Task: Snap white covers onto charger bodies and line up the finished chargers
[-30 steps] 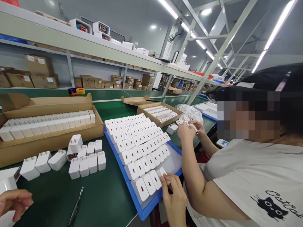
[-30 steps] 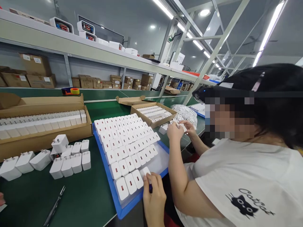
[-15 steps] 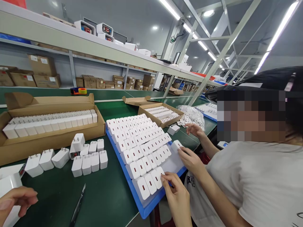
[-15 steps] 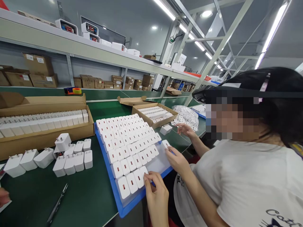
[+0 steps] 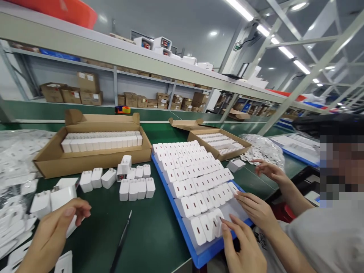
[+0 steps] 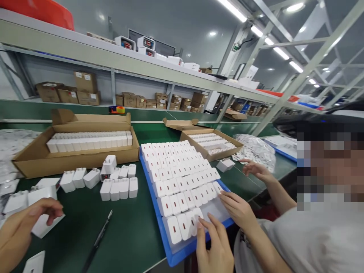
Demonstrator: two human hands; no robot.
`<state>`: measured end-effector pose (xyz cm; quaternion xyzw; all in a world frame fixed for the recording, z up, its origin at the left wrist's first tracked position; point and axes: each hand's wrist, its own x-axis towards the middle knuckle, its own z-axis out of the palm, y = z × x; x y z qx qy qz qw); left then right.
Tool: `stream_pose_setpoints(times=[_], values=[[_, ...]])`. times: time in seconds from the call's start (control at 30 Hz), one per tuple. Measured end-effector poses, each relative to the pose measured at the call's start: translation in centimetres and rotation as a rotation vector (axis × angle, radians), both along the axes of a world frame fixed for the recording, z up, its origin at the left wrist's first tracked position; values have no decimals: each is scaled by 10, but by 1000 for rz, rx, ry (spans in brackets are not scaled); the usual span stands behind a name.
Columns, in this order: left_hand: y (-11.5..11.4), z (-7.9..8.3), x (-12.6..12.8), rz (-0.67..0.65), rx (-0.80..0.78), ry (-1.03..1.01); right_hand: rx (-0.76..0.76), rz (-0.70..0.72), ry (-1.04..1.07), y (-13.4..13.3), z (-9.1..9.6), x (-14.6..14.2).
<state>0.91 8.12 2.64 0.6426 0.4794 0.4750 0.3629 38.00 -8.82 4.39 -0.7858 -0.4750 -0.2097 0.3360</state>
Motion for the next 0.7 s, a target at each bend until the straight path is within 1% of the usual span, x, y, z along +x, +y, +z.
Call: stream_pose_setpoints(times=[0.07, 0.1, 0.13, 0.2, 0.23, 0.27, 0.33, 0.4, 0.47, 0.53, 0.63, 0.7], values=[[1, 6, 1, 27, 9, 7, 21, 39, -65, 8, 13, -18], [2, 8, 1, 30, 19, -7, 36, 106, -68, 16, 20, -32], [3, 9, 0, 27, 35, -26, 48, 209, -60, 26, 25, -49], [6, 11, -3, -10, 65, -38, 38, 468, -29, 53, 30, -91], [8, 12, -5, -25, 80, -36, -24, 598, -19, 69, 29, -114], [9, 13, -7, -33, 95, -36, -114, 670, -14, 87, 27, -135], [12, 16, -9, -20, 120, -45, -363, 718, -53, 122, 18, -170], [15, 20, -10, 15, 144, -54, -525, 688, -118, 151, 8, -193], [16, 24, -11, 43, 160, -56, -576, 659, -155, 171, 1, -203], [17, 27, -12, 57, 168, -61, -573, 661, -153, 181, -1, -203], [17, 31, -14, 65, 170, -85, -561, 712, -109, 185, 3, -196], [16, 33, -16, 64, 169, -109, -555, 765, -33, 185, 9, -189]])
